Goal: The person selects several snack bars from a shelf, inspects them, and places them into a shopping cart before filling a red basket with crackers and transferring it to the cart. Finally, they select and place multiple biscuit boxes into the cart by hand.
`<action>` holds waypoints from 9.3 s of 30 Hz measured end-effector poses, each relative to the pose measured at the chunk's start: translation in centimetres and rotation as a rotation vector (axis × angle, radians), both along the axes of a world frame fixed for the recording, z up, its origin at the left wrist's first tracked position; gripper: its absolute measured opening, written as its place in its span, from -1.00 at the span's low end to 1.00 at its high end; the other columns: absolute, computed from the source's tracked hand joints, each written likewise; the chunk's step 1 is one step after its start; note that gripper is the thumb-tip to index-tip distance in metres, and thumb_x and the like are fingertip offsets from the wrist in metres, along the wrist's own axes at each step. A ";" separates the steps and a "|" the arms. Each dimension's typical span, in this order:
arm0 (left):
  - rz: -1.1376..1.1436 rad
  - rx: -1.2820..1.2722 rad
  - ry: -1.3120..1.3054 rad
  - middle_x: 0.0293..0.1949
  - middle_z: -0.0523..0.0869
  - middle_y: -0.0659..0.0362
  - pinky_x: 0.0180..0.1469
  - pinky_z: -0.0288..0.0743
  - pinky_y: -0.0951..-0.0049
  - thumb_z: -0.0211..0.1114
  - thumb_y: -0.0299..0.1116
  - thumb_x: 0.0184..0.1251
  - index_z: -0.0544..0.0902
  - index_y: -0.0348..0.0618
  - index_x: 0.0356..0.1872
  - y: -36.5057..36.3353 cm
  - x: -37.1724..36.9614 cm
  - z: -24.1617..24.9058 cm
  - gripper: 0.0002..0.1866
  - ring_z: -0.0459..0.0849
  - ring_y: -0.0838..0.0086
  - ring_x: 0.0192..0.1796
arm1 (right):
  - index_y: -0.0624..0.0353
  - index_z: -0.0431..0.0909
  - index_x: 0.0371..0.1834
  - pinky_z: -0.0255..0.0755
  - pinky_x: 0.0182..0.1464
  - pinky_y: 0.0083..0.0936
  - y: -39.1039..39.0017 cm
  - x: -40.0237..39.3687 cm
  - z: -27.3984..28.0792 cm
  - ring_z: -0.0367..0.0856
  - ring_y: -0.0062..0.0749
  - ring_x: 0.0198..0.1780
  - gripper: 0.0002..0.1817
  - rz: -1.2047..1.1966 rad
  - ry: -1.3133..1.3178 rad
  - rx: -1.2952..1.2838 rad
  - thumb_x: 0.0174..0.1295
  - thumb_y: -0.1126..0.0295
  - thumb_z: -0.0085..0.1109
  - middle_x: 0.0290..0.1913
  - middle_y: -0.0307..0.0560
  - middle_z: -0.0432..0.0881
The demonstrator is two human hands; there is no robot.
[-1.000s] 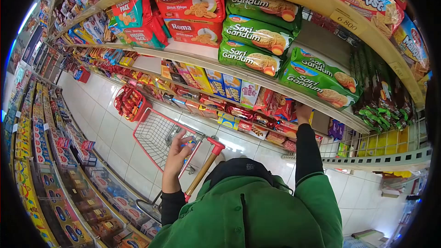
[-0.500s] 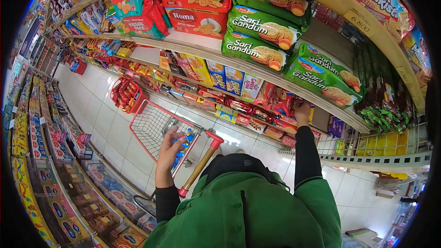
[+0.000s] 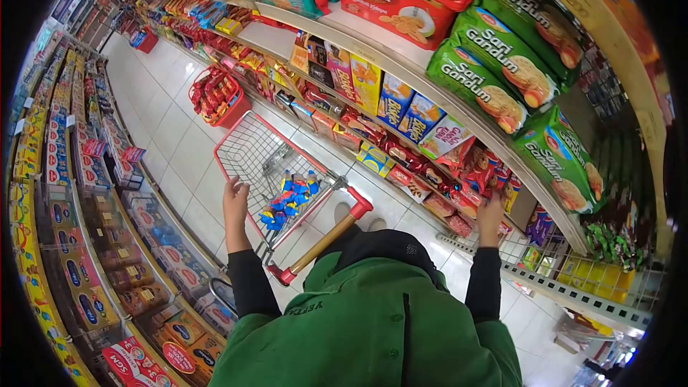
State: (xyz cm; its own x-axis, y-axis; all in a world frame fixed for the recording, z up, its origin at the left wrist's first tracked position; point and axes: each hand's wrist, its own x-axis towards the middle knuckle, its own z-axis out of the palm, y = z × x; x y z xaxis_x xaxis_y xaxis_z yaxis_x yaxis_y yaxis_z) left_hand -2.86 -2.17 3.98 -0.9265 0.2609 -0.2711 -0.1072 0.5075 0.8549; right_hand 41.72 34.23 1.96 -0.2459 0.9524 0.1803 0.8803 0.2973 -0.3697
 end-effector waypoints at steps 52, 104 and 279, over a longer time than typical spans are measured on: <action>-0.155 -0.197 -0.141 -0.51 0.41 0.14 -0.46 0.42 0.34 0.15 -0.42 -0.01 0.34 -0.17 -0.55 5.6 1.0 -17.8 -0.85 0.50 0.32 -0.48 | 0.12 0.51 -0.38 0.32 -0.07 -0.35 -17.2 14.5 -6.7 0.36 -0.04 -0.12 -0.77 -0.231 -0.145 -0.673 -0.21 0.47 0.03 -0.35 0.18 0.46; -0.592 0.646 -0.736 -0.14 0.44 -0.06 -0.23 0.55 0.32 0.20 -0.48 -0.04 0.27 -0.32 -0.10 14.5 20.3 13.5 -0.56 0.54 0.25 -0.18 | 0.21 0.11 0.08 0.34 -0.01 -0.31 -9.0 -2.8 12.3 0.37 -0.26 0.01 -0.43 0.364 1.861 -0.957 -0.03 0.45 0.12 0.04 0.02 0.29; -1.475 0.555 0.482 0.01 0.36 0.04 -0.06 0.33 0.31 0.19 -0.64 -0.20 0.50 -0.18 -0.51 0.7 25.3 16.4 -0.83 0.19 0.02 0.15 | 0.12 0.27 -0.09 0.37 -0.52 -0.66 -21.1 -6.5 12.5 0.50 -0.51 -0.42 -0.54 0.411 1.360 -1.501 0.12 0.00 -0.13 -0.27 -0.19 0.48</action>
State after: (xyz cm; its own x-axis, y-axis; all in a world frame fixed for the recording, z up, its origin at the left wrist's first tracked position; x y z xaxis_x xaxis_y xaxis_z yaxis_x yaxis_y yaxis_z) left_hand 22.48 -1.51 20.39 0.2277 0.8999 0.3720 0.4741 -0.4361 0.7649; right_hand 35.18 13.09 14.47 -0.8470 0.4356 -0.3047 -0.1305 -0.7261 -0.6751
